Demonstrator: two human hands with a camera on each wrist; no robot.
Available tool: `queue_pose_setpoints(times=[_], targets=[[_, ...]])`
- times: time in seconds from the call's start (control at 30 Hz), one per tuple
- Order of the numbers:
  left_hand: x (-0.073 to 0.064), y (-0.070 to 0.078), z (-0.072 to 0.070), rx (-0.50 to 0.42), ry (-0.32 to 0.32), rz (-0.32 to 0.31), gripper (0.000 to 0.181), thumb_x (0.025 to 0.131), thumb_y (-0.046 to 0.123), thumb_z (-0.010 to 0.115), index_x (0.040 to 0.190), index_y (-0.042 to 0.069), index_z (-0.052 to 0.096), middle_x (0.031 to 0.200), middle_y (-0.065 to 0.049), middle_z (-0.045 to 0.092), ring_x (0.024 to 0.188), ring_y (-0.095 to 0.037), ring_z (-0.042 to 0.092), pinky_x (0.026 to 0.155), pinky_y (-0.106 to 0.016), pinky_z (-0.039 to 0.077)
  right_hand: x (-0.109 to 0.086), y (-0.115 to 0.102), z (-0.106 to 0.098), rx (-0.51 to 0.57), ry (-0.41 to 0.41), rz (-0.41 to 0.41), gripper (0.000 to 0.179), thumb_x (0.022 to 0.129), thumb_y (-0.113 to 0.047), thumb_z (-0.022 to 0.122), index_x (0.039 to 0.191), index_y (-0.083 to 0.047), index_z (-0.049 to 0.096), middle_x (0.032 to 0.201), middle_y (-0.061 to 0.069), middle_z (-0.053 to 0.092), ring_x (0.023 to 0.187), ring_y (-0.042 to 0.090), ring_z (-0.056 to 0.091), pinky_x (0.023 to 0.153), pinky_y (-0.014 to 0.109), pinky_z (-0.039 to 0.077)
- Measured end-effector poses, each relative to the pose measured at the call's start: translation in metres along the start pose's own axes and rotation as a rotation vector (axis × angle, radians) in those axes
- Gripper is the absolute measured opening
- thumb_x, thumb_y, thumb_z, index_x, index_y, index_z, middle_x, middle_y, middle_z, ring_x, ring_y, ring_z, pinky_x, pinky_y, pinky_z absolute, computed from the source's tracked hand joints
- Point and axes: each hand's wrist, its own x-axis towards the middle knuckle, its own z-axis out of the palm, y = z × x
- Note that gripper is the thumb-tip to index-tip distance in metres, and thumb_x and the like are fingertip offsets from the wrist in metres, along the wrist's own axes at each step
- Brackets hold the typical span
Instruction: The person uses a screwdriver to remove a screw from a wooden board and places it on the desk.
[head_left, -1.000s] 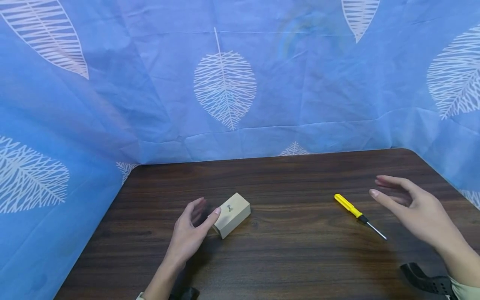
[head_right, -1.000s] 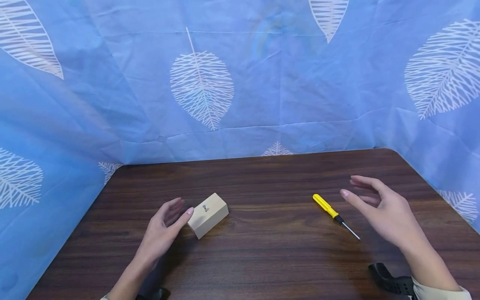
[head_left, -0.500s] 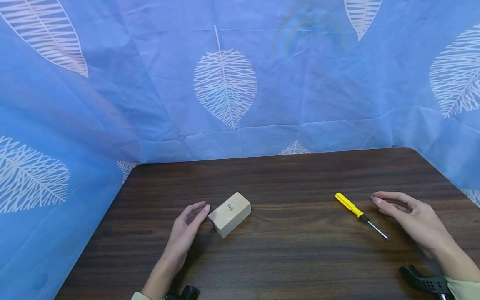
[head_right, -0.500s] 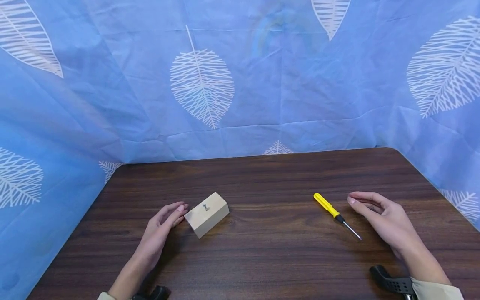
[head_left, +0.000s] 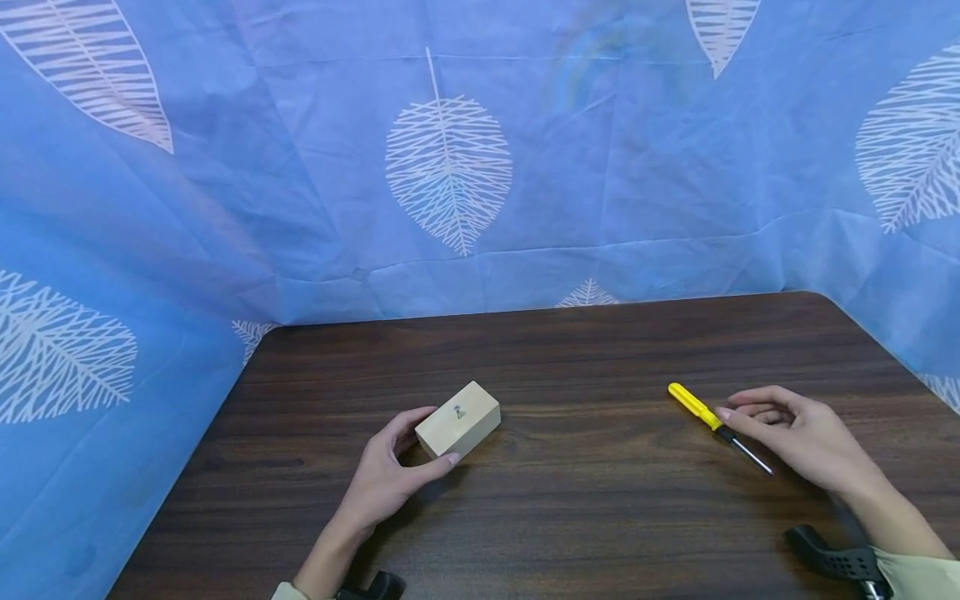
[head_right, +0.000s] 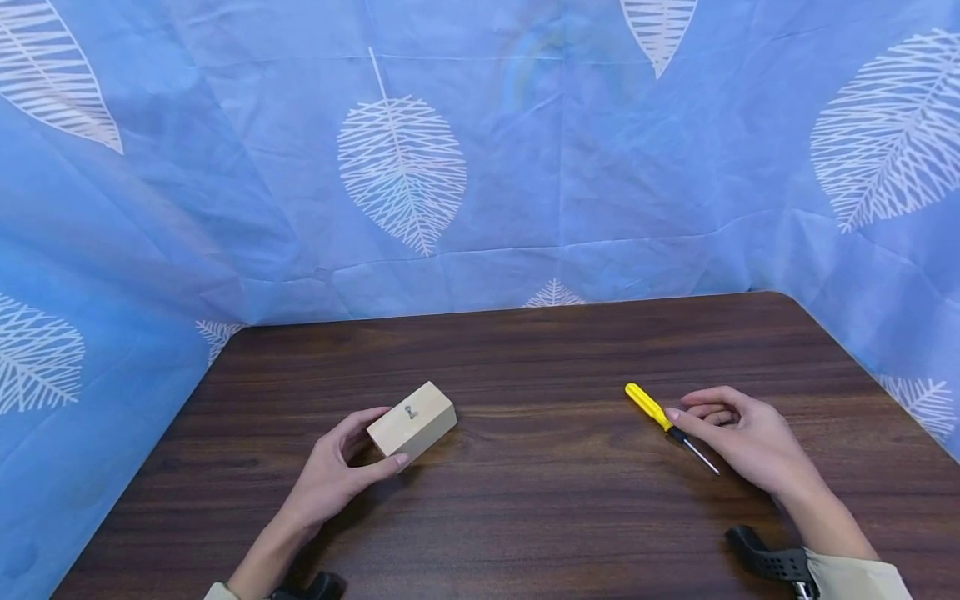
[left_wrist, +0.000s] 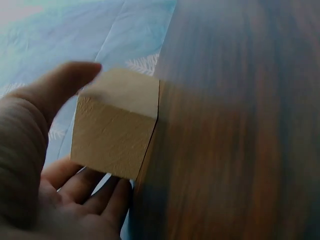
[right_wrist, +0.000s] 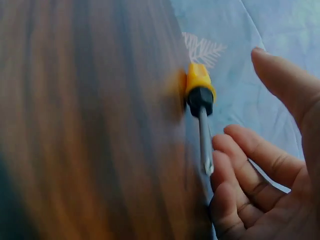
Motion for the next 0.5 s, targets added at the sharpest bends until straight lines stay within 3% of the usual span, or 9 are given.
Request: queue_pose_setpoints(times=[0.07,0.2,0.5], targets=[[0.0,0.001,0.003,0.026,0.017,0.001,0.065,0.084,0.03,0.095,0.142,0.031,0.066,0.138,0.0,0.069,0.127,-0.024,0.064,0.107,-0.051,0.049,0.001,-0.005,0.002,-0.029,0.007,0.0,0.068,0.103,-0.057,0.068,0.142,-0.002,0.062,0.122,0.015,0.075,0.084,-0.006,0.06,0.068,0.029,0.05],[0.0,0.002,0.007,0.049,0.038,-0.009,0.061,0.083,0.031,0.095,0.137,0.032,0.069,0.13,0.002,0.071,0.116,-0.021,0.062,0.096,-0.041,0.047,0.002,-0.013,0.007,-0.08,0.034,-0.023,0.067,0.1,-0.059,0.07,0.136,-0.002,0.066,0.112,0.01,0.077,0.081,-0.002,0.061,0.067,0.029,0.048],[0.0,0.004,0.011,0.085,0.071,-0.026,0.056,0.083,0.033,0.094,0.134,0.027,0.071,0.126,0.0,0.073,0.115,-0.021,0.06,0.096,-0.04,0.044,0.005,-0.024,0.015,-0.158,0.027,-0.065,0.061,0.095,-0.06,0.076,0.118,-0.003,0.071,0.098,0.002,0.073,0.077,0.008,0.06,0.066,0.027,0.045]])
